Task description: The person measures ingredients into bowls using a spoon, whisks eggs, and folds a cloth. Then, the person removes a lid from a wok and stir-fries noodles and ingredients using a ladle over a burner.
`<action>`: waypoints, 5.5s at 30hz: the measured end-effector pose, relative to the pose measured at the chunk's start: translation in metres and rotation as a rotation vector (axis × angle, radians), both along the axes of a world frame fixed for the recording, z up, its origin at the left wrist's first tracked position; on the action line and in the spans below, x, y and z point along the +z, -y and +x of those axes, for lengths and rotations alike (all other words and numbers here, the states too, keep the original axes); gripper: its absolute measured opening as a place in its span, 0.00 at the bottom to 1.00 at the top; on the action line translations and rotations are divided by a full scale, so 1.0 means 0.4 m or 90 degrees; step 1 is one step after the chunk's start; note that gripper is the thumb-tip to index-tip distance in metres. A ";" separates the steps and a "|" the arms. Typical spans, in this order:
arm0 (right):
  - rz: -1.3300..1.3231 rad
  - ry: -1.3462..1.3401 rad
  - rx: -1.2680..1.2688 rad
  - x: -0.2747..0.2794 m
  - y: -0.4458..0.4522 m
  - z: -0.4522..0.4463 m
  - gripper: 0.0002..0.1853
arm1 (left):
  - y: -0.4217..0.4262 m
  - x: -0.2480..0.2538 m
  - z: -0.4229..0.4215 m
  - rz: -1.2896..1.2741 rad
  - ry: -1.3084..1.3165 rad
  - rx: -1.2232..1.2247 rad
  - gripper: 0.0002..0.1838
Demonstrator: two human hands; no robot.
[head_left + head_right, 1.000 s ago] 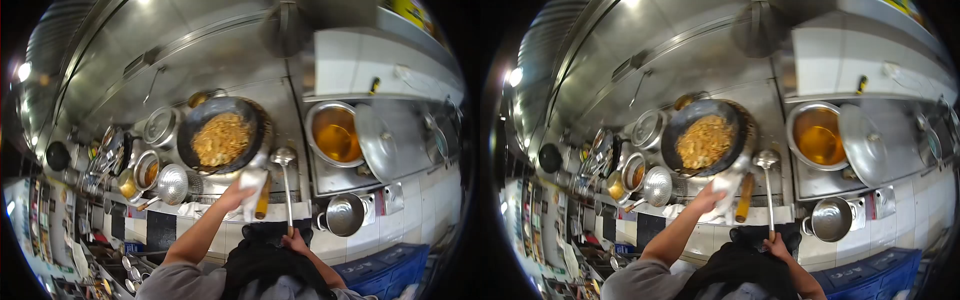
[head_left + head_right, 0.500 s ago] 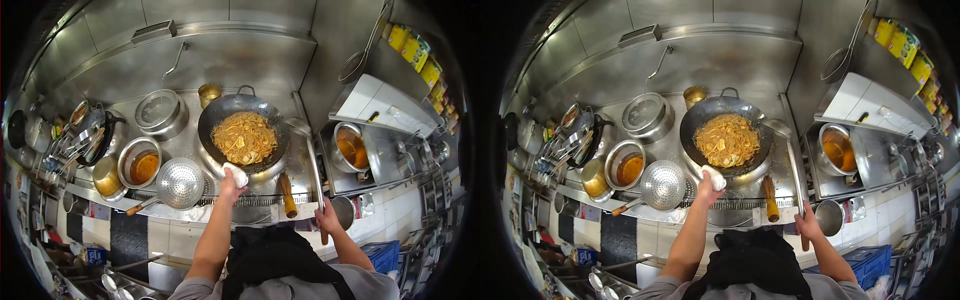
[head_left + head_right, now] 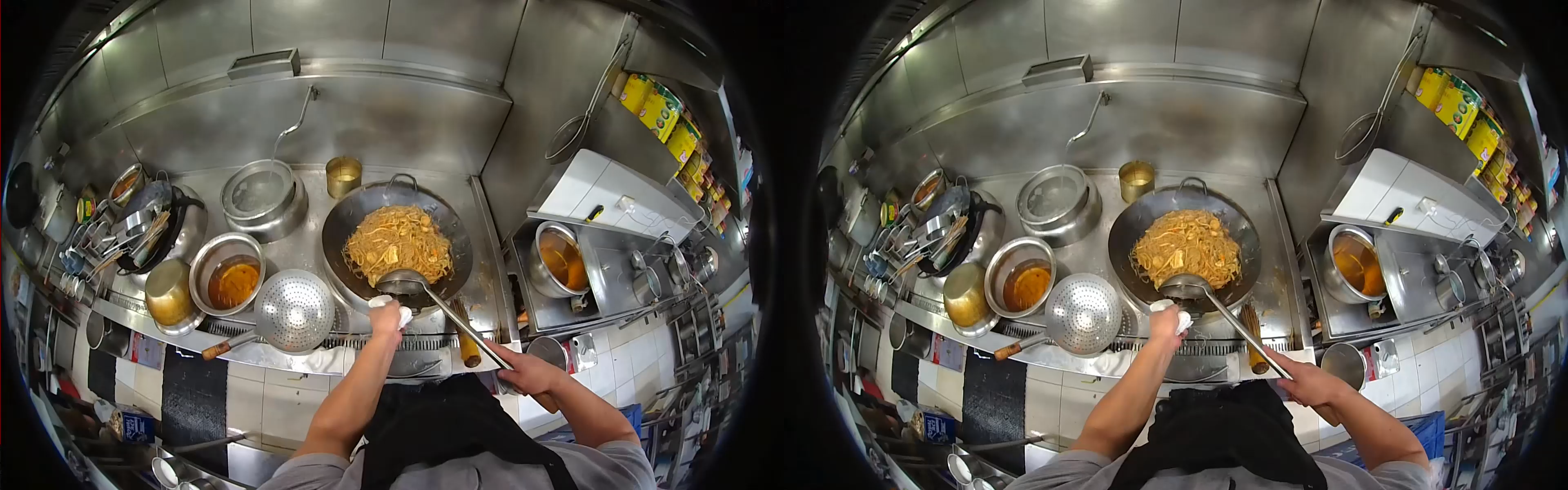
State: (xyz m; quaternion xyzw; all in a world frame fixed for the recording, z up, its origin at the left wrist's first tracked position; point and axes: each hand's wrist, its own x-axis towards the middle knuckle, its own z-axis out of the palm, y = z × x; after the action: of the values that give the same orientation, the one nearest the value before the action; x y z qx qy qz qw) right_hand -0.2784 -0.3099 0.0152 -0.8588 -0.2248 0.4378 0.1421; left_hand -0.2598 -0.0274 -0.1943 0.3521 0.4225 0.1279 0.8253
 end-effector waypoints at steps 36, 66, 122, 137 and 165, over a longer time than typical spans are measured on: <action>-0.027 0.077 0.107 -0.094 0.001 0.148 0.42 | 0.042 0.073 -0.003 -0.045 -0.030 -0.012 0.04; -0.229 0.460 0.124 -0.224 -0.018 0.336 0.43 | 0.027 -0.093 0.104 0.045 0.042 -0.024 0.17; 0.030 0.259 0.063 -0.150 0.070 0.265 0.45 | -0.004 -0.039 -0.031 -0.076 0.008 -0.127 0.28; -0.084 0.323 0.212 -0.117 0.012 0.241 0.49 | 0.074 -0.150 -0.250 0.006 0.004 -0.027 0.10; -0.106 0.303 0.180 -0.202 -0.012 0.188 0.47 | 0.034 -0.180 -0.091 -0.025 0.123 -0.088 0.10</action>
State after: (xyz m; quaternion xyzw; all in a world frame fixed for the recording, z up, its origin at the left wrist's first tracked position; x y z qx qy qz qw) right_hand -0.2030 -0.3049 -0.0655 -0.9063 -0.3326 0.2562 -0.0485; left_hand -0.2964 -0.0410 -0.2664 0.3505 0.3181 0.0956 0.8757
